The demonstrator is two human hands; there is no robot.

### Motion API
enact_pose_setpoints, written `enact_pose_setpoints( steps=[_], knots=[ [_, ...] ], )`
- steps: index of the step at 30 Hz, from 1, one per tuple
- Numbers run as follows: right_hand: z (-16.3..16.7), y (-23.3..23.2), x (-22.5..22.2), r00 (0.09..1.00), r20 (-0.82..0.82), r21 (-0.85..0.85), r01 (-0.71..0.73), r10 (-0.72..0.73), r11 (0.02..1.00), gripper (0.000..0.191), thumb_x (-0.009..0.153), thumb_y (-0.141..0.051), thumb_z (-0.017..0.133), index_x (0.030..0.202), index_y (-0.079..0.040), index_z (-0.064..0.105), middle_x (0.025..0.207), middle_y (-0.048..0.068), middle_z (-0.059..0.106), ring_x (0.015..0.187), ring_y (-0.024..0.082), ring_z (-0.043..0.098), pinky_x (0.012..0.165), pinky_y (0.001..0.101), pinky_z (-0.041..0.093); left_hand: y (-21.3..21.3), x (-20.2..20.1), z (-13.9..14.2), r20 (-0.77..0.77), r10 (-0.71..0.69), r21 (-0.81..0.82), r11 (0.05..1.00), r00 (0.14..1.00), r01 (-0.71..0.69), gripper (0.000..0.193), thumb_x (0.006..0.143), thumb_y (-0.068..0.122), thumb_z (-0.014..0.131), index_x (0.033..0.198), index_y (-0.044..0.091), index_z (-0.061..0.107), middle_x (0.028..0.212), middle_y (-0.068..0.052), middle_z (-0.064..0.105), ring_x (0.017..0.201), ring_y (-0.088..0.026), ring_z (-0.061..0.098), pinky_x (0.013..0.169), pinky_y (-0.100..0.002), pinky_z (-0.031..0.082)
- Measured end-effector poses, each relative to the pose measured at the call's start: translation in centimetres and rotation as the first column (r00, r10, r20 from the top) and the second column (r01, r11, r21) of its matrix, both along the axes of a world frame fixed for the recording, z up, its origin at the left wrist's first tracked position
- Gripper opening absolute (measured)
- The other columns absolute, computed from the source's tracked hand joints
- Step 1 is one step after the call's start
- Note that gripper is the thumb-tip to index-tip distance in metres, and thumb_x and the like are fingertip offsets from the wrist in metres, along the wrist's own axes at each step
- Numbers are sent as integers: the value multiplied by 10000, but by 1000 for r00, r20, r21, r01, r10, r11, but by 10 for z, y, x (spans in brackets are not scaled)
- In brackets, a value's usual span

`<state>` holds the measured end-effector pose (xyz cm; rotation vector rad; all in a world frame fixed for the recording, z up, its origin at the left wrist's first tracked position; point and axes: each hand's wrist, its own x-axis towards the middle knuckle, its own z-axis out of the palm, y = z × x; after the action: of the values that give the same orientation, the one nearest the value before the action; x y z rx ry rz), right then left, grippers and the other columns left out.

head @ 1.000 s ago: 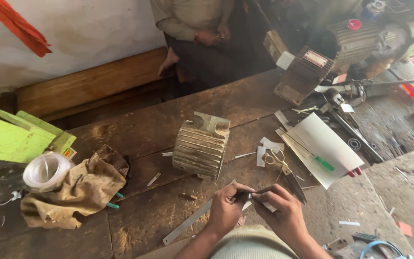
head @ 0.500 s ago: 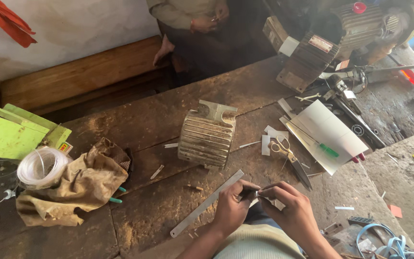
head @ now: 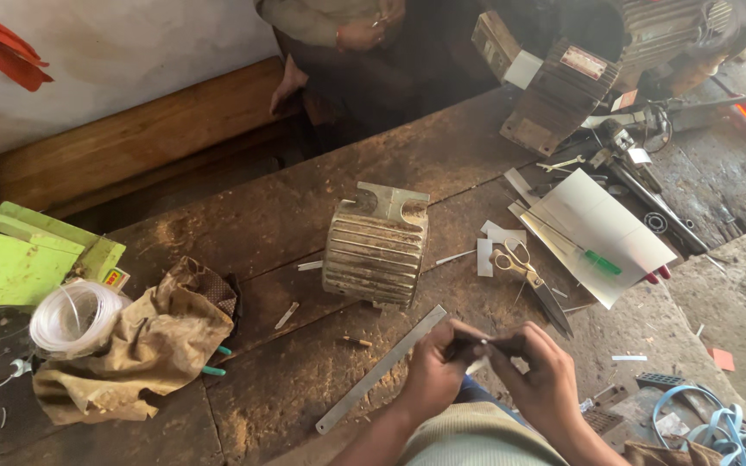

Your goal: The person cuts small white strips with scissors and inserts them into the slots of a motor stator. They repeatedly cut, fold, and place the strips into the stator, occasionally adjusting the stator's position on the workbench.

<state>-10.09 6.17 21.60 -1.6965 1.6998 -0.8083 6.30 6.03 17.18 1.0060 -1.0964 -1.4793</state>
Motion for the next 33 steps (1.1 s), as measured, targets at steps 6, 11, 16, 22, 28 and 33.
enact_pose_setpoints(
  steps=[6, 11, 16, 22, 28, 33],
  knots=[
    [0, -2, -7, 982, 169, 30, 80, -84, 996, 114, 831, -53, 780, 941, -50, 750, 849, 44, 761, 770, 144, 763, 643, 268, 596, -3, 0, 17, 83, -16, -15, 1000, 996, 17, 139, 969, 126, 709, 1093, 87, 661, 975, 6, 677, 882, -70, 646, 788, -261, 551],
    [8, 0, -13, 994, -73, -154, -88, 78, 984, 161, 812, -91, 751, 970, -93, 785, 891, 16, 759, 789, 54, 729, 597, 227, 579, -9, 6, 26, 109, -20, 8, 1000, 994, 19, 154, 980, 196, 736, 1009, 50, 697, 934, -54, 695, 831, -124, 627, 743, -300, 534],
    [-4, -4, -17, 962, 270, 231, -31, -34, 972, 158, 863, -102, 752, 1003, -28, 753, 845, 36, 787, 785, 99, 711, 712, 269, 577, -6, 4, 30, 360, -12, -10, 1000, 933, 17, 181, 959, 213, 708, 981, 33, 703, 954, -69, 699, 830, -196, 680, 706, -331, 542],
    [-24, 0, -22, 852, 523, 255, -118, -34, 960, 131, 919, -83, 696, 1012, 9, 686, 946, 41, 714, 902, 84, 646, 811, 264, 530, 0, -1, 31, 401, 114, -251, 968, 909, -10, 104, 976, 111, 681, 1011, 15, 663, 962, -124, 676, 897, -294, 684, 793, -387, 537],
    [-21, -4, -26, 853, 518, 321, -117, -71, 940, 147, 913, -78, 729, 1007, 17, 668, 947, 63, 718, 894, 98, 631, 790, 277, 522, 2, -3, 29, 360, 165, -331, 943, 918, -40, 85, 964, 79, 683, 1017, 24, 646, 984, -126, 671, 908, -299, 689, 793, -396, 549],
    [-12, -7, -21, 768, 632, 407, -215, -104, 888, 156, 893, -103, 677, 1040, -51, 670, 1008, 31, 716, 964, 74, 661, 870, 256, 545, 4, -1, 30, 379, 223, -381, 922, 898, -68, 103, 976, 88, 686, 1015, 23, 615, 982, -127, 669, 906, -317, 682, 789, -404, 535]
  ],
)
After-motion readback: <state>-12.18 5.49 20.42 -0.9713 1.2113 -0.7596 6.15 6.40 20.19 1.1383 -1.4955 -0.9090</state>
